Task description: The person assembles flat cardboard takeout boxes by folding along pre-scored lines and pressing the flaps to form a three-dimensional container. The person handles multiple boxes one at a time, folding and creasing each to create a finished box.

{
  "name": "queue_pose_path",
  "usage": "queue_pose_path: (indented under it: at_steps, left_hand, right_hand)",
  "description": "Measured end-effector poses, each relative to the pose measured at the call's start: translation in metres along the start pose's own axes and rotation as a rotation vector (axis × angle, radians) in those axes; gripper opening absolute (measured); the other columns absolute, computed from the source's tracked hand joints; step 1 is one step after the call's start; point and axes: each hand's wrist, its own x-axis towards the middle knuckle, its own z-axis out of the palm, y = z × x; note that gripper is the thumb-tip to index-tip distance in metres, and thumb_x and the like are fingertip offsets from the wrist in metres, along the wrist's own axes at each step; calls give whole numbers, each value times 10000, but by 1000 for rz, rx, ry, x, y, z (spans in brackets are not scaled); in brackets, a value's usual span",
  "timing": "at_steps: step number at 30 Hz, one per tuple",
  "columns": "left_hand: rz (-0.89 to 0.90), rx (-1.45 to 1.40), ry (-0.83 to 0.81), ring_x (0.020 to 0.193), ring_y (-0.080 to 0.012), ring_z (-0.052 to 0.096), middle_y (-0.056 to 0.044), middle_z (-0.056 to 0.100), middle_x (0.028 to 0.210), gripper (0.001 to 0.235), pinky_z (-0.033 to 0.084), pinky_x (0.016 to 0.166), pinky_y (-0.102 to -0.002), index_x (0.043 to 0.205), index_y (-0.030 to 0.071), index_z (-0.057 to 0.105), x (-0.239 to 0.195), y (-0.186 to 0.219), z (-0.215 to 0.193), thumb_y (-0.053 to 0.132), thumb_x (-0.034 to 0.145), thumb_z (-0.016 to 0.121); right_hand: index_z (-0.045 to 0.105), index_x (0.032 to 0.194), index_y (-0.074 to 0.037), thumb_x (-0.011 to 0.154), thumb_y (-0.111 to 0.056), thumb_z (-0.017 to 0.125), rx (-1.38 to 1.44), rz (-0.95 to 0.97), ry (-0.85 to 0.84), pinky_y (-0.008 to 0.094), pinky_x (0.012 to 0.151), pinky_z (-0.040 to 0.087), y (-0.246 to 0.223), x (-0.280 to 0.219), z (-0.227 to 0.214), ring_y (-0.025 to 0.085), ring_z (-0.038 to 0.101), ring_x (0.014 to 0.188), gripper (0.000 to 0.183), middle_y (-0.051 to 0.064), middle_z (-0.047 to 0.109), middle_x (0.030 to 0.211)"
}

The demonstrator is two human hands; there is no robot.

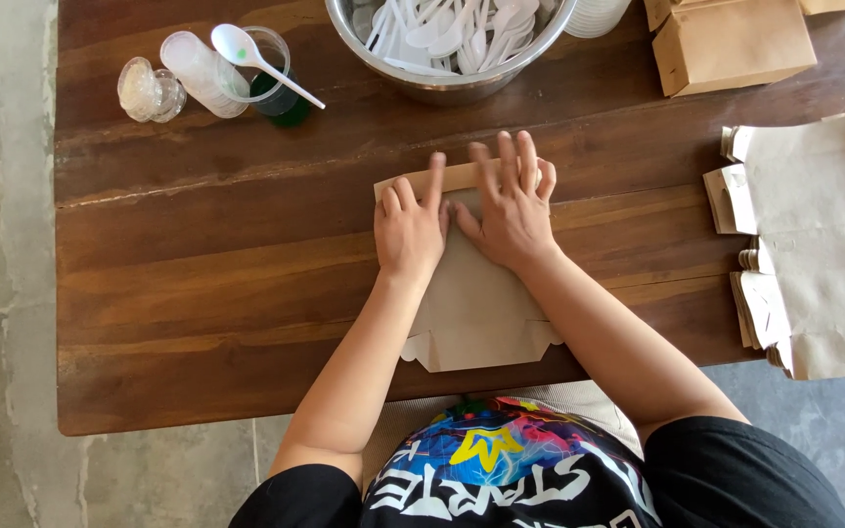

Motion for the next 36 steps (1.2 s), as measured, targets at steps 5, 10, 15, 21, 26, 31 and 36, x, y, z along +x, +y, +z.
queue_pose_path:
  at_steps: [5, 10, 15, 21, 26, 31, 36]
  left_hand:
    - [-11, 4, -21, 845, -278, 526, -115, 508, 938, 669, 492, 754, -374, 1371, 123, 581, -4, -1, 18, 502, 833, 702]
    - [-52, 0, -49, 896, -291, 524, -182, 558, 1029, 728, 485, 806, -363, 1200, -44, 660, -9, 3, 35, 551, 783, 711]
    - [-21, 35, -13, 880, -325, 562, -174, 525, 981, 816, 508, 772, -383, 1526, 13, 411, -6, 1, 16, 497, 913, 648]
    - [7, 12, 31, 790, -310, 522, -154, 515, 906, 632, 470, 706, -386, 1333, 156, 620, -5, -1, 21, 474, 798, 734]
    - [-46, -13, 1, 816, -293, 512, -163, 524, 937, 684, 473, 755, -371, 1174, -42, 668, -7, 3, 28, 503, 769, 749]
    - [-79, 24, -100, 896, -289, 537, -176, 549, 1013, 792, 496, 855, -378, 1227, -128, 635, -5, 5, 15, 566, 848, 666]
    - [2, -33, -6, 829, -326, 536, -154, 523, 925, 617, 479, 732, -414, 1336, 105, 623, -5, -1, 17, 468, 841, 684]
  right_hand:
    - [649, 1388, -260, 922, -509, 674, 32, -53, 44, 570, 1075, 206, -1, 1, 1, 443, 218, 1495, 529, 214, 455, 1529]
    - [670, 1283, -109, 941, -617, 609, -53, -40, 91, 533, 1069, 193, -1, -1, 7, 425, 285, 1482, 615, 248, 516, 1468]
    - [577, 1353, 49, 897, -662, 623, -98, 45, 47, 530, 1092, 182, 2, -4, 10, 440, 191, 1517, 846, 294, 392, 1567]
    - [662, 1368, -232, 903, -447, 655, 22, -55, 44, 590, 1079, 190, -1, -1, 2, 453, 197, 1506, 513, 217, 447, 1549]
    - [661, 1228, -76, 898, -580, 617, -113, -19, 124, 538, 1062, 228, -1, 0, 6, 426, 294, 1481, 604, 251, 515, 1471]
    - [633, 1107, 24, 883, -698, 604, -184, 23, 160, 520, 1063, 236, 1, 1, 6, 431, 315, 1467, 757, 288, 521, 1448]
    - [692, 1334, -264, 922, -488, 677, 18, -74, 110, 547, 1039, 268, -2, 1, -2, 449, 310, 1463, 469, 208, 541, 1447]
